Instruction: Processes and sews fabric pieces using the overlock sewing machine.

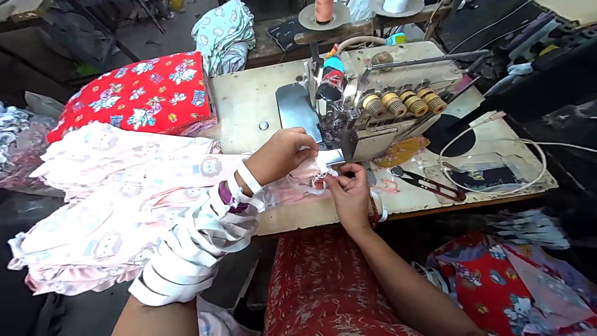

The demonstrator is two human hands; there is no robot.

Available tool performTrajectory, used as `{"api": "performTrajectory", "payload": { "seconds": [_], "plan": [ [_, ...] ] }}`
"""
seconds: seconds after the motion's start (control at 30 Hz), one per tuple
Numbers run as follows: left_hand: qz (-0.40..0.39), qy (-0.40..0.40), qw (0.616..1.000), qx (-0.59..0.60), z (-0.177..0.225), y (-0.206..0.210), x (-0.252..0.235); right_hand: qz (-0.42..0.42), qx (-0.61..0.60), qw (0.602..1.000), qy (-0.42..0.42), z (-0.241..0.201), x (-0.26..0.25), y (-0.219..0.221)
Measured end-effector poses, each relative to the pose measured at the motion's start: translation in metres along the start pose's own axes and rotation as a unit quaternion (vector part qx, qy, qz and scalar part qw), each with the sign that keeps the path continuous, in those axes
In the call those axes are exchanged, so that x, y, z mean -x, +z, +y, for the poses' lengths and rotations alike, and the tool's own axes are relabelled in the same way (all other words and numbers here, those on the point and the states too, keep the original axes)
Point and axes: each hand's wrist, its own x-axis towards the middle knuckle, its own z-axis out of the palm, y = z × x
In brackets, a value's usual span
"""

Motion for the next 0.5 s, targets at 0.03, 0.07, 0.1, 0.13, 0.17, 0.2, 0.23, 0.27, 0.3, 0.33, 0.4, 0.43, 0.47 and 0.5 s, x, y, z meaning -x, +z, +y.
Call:
{"api": "performTrajectory", "payload": {
  "seconds": [0.03, 0.07, 0.1, 0.13, 0.17, 0.2, 0.23, 0.27, 0.3, 0.33, 0.4, 0.43, 0.47, 0.5],
  "plan": [
    [-0.004, -0.002, 1.0, 0.008, 0.0, -0.001, 0.001, 0.012, 0.009, 1.0, 0.002, 0.004, 0.0, 0.001],
    [-0.008, -0.002, 1.0, 0.02, 0.001, -0.003, 0.003, 0.015, 0.015, 1.0, 0.001, 0.008, 0.001, 0.001],
    [-0.014, -0.002, 0.999, 0.033, 0.001, -0.005, 0.005, 0.01, 0.015, 1.0, -0.002, 0.009, 0.001, 0.0],
    [-0.02, -0.001, 0.999, 0.044, 0.001, -0.007, 0.007, 0.003, 0.011, 1.0, -0.01, 0.007, 0.002, -0.001],
    [-0.025, 0.002, 0.998, 0.053, 0.002, -0.009, 0.008, -0.007, 0.008, 1.0, -0.024, 0.004, 0.004, -0.001],
    [-0.025, 0.006, 0.998, 0.058, 0.003, -0.01, 0.008, -0.016, 0.005, 0.999, -0.042, -0.001, 0.007, -0.001],
    [-0.02, 0.008, 0.998, 0.058, 0.003, -0.01, 0.009, -0.027, 0.005, 0.998, -0.057, -0.005, 0.01, 0.0],
    [-0.01, 0.009, 0.999, 0.051, 0.003, -0.009, 0.009, -0.034, 0.009, 0.997, -0.065, -0.007, 0.011, 0.001],
    [0.007, 0.01, 0.999, 0.037, 0.003, -0.006, 0.008, -0.029, 0.018, 0.997, -0.065, -0.005, 0.01, 0.002],
    [0.028, 0.01, 0.999, 0.013, 0.003, -0.002, 0.007, -0.017, 0.028, 0.998, -0.059, -0.002, 0.008, 0.003],
    [0.058, 0.01, 0.998, -0.031, 0.001, 0.006, 0.004, 0.005, 0.048, 0.998, -0.038, 0.003, 0.002, 0.004],
    [0.057, -0.001, 0.997, -0.045, 0.002, 0.008, 0.003, 0.01, 0.068, 0.997, -0.03, 0.004, 0.002, 0.004],
    [0.044, -0.018, 0.997, -0.053, 0.004, 0.008, 0.002, 0.015, 0.095, 0.995, -0.027, 0.005, 0.002, 0.004],
    [0.02, -0.041, 0.997, -0.064, 0.008, 0.006, 0.001, 0.023, 0.118, 0.992, -0.03, 0.007, 0.003, 0.003]
  ]
}}
